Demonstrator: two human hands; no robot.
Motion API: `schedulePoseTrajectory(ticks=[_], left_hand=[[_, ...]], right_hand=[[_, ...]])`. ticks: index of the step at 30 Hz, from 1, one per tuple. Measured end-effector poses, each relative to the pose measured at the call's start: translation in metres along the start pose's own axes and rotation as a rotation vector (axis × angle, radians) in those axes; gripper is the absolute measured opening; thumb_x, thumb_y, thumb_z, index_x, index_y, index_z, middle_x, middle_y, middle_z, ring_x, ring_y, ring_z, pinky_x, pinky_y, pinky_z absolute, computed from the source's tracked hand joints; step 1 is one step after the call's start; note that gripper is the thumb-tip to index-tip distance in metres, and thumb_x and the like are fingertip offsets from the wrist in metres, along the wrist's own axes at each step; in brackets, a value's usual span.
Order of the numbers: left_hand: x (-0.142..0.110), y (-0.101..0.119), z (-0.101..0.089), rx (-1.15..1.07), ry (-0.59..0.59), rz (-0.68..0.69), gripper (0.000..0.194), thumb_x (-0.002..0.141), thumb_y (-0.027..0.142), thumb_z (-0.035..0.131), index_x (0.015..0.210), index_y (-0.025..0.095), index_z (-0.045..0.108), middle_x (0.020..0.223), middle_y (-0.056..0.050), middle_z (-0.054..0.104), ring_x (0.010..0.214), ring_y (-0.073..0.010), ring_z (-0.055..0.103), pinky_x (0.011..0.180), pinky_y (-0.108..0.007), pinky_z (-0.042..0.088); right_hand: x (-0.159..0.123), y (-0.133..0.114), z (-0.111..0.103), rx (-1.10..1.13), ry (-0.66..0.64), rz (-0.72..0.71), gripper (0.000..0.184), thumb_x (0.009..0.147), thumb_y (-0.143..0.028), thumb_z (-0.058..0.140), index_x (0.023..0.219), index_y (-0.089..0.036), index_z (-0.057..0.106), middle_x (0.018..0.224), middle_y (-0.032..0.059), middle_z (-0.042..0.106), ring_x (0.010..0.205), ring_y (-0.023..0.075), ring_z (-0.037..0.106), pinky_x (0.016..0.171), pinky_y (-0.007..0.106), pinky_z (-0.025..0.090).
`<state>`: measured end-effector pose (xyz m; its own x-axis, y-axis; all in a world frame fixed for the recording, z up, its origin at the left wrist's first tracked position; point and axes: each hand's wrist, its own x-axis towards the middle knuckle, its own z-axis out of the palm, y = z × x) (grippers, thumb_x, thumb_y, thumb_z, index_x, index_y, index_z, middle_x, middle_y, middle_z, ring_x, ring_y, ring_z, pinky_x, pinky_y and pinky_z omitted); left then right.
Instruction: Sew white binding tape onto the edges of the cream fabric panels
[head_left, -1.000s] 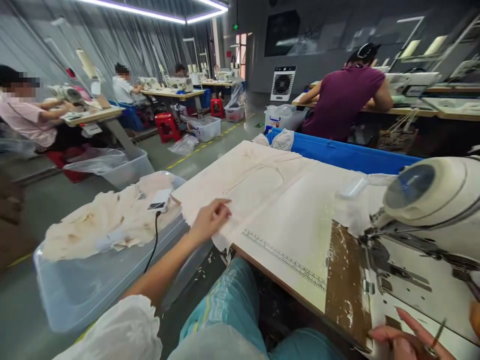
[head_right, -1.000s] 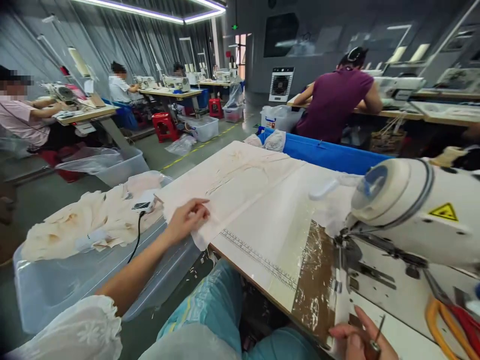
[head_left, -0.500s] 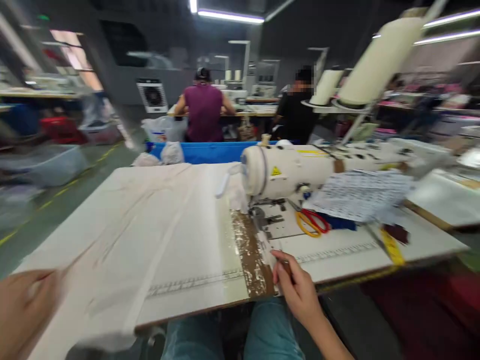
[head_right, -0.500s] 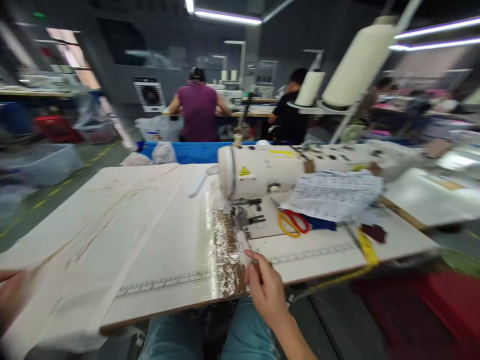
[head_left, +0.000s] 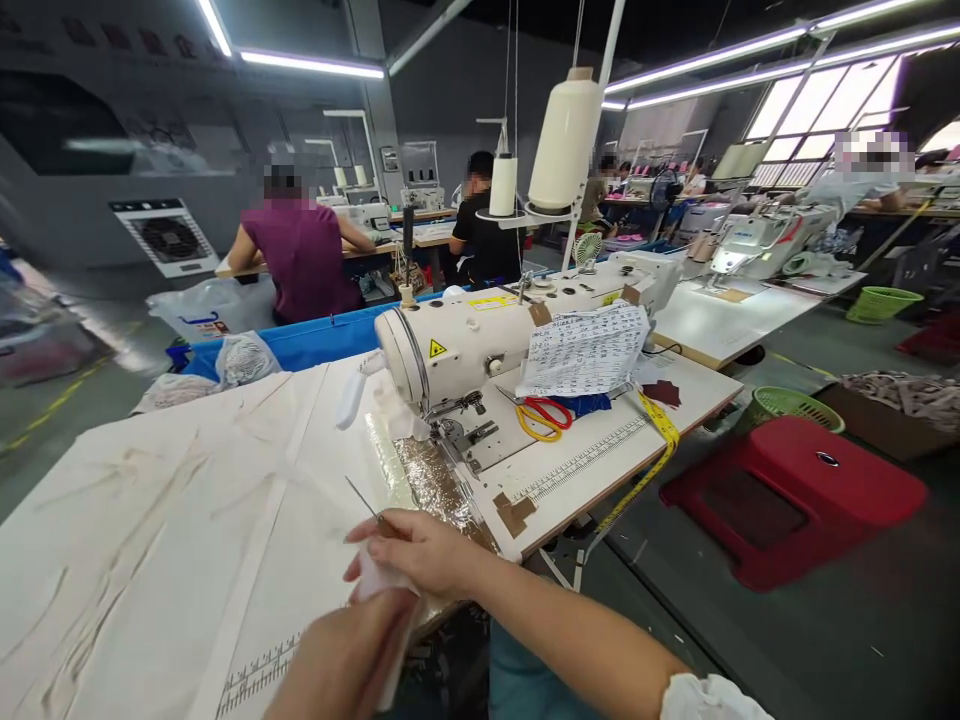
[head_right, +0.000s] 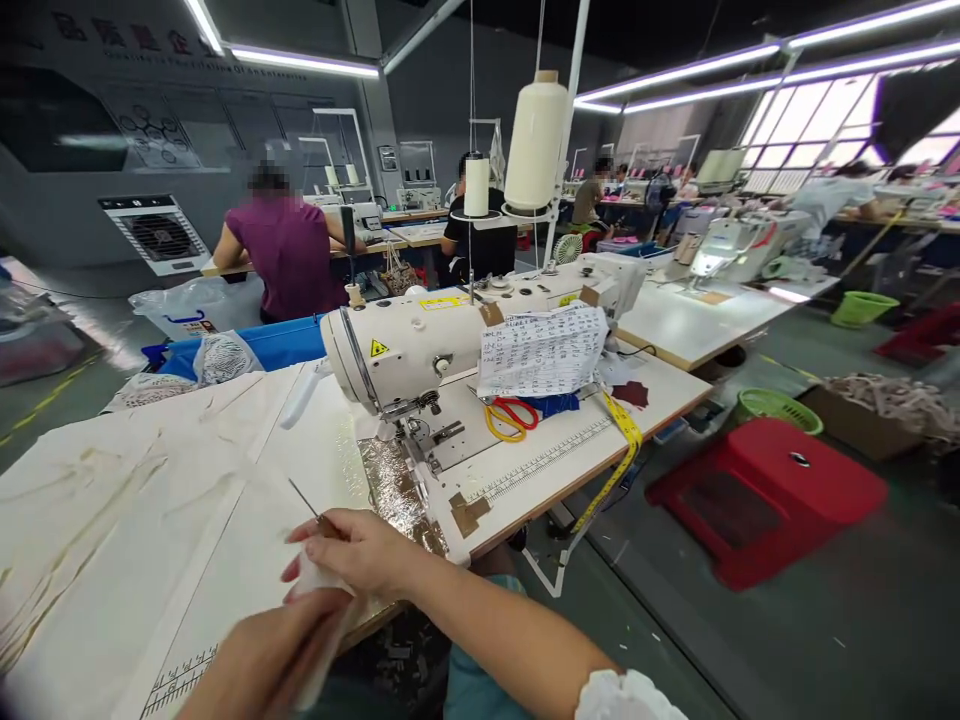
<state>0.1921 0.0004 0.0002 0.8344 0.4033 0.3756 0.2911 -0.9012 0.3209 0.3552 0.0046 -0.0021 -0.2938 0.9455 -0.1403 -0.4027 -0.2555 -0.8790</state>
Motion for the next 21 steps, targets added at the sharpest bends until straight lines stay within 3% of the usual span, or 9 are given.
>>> schedulePoseTrajectory(ticks=[2, 5, 8, 10, 12, 15, 17, 21], left_hand=[[0.011, 0.017, 0.008, -0.036, -0.057, 0.101, 0.023, 0.097, 0.015, 0.036, 0.087, 0.023, 0.055, 0.061, 0.004, 0.065, 0.045, -0.0117, 0.062, 0.044, -0.017, 0.045], [0.013, 0.024, 0.003, -0.17, -0.087, 0.192, 0.024, 0.099, 0.022, 0.04, 0.084, 0.023, 0.059, 0.065, 0.002, 0.065, 0.053, -0.0111, 0.064, 0.05, -0.017, 0.048], [0.019, 0.021, -0.013, -0.249, 0.106, -0.006, 0.025, 0.101, 0.028, 0.039, 0.098, 0.023, 0.063, 0.083, -0.003, 0.069, 0.073, -0.0141, 0.067, 0.063, -0.02, 0.053], [0.03, 0.022, -0.018, -0.238, 0.176, -0.105, 0.025, 0.1, 0.033, 0.041, 0.107, 0.023, 0.063, 0.099, -0.007, 0.069, 0.093, -0.0189, 0.065, 0.082, -0.027, 0.055], [0.042, 0.027, -0.019, -0.309, 0.023, -0.104, 0.03, 0.101, 0.037, 0.039, 0.099, 0.022, 0.065, 0.097, -0.006, 0.068, 0.095, -0.0191, 0.063, 0.093, -0.031, 0.051], [0.05, 0.034, -0.02, -0.47, -0.341, -0.167, 0.046, 0.102, 0.046, 0.032, 0.078, 0.02, 0.061, 0.078, -0.002, 0.062, 0.073, -0.014, 0.058, 0.075, -0.023, 0.051], [0.046, 0.035, -0.026, -0.51, -0.5, -0.263, 0.049, 0.098, 0.056, 0.038, 0.074, 0.019, 0.059, 0.073, -0.001, 0.059, 0.069, -0.0125, 0.054, 0.065, -0.019, 0.047], [0.036, 0.031, -0.043, -0.555, -0.735, -0.316, 0.051, 0.09, 0.066, 0.048, 0.076, 0.019, 0.063, 0.072, 0.0, 0.06, 0.067, -0.0115, 0.051, 0.057, -0.018, 0.04]], right_hand=[[-0.01, 0.0, -0.002, -0.006, 0.023, -0.03, 0.045, 0.068, -0.05, 0.077, 0.092, -0.016, 0.06, 0.069, -0.0034, 0.063, 0.057, 0.0103, 0.061, 0.059, 0.027, 0.049], [-0.038, -0.004, -0.01, -0.03, 0.08, -0.091, 0.038, 0.072, -0.047, 0.075, 0.088, -0.016, 0.059, 0.065, -0.0056, 0.061, 0.051, 0.0077, 0.057, 0.056, 0.024, 0.045], [-0.07, -0.008, -0.018, -0.071, 0.075, -0.12, 0.038, 0.078, -0.05, 0.071, 0.09, -0.016, 0.058, 0.066, -0.0044, 0.063, 0.047, 0.0068, 0.057, 0.052, 0.022, 0.042], [-0.09, -0.009, -0.021, -0.105, 0.016, -0.121, 0.04, 0.083, -0.054, 0.066, 0.093, -0.016, 0.058, 0.07, -0.0022, 0.066, 0.043, 0.0055, 0.055, 0.047, 0.02, 0.039], [-0.109, -0.01, -0.023, -0.135, -0.018, -0.114, 0.04, 0.087, -0.055, 0.063, 0.093, -0.016, 0.057, 0.073, -0.0007, 0.067, 0.04, 0.0033, 0.049, 0.041, 0.018, 0.035], [-0.136, -0.011, -0.032, -0.132, -0.01, -0.084, 0.038, 0.088, -0.051, 0.065, 0.093, -0.014, 0.059, 0.07, -0.0007, 0.066, 0.034, 0.001, 0.039, 0.034, 0.015, 0.028], [-0.155, -0.01, -0.041, -0.099, -0.009, -0.044, 0.037, 0.087, -0.05, 0.066, 0.093, -0.013, 0.062, 0.065, -0.0013, 0.065, 0.032, 0.0004, 0.036, 0.033, 0.014, 0.026], [-0.18, -0.011, -0.051, -0.156, -0.011, 0.04, 0.04, 0.085, -0.053, 0.067, 0.094, -0.014, 0.071, 0.06, -0.0032, 0.059, 0.041, 0.0033, 0.044, 0.043, 0.015, 0.035]])
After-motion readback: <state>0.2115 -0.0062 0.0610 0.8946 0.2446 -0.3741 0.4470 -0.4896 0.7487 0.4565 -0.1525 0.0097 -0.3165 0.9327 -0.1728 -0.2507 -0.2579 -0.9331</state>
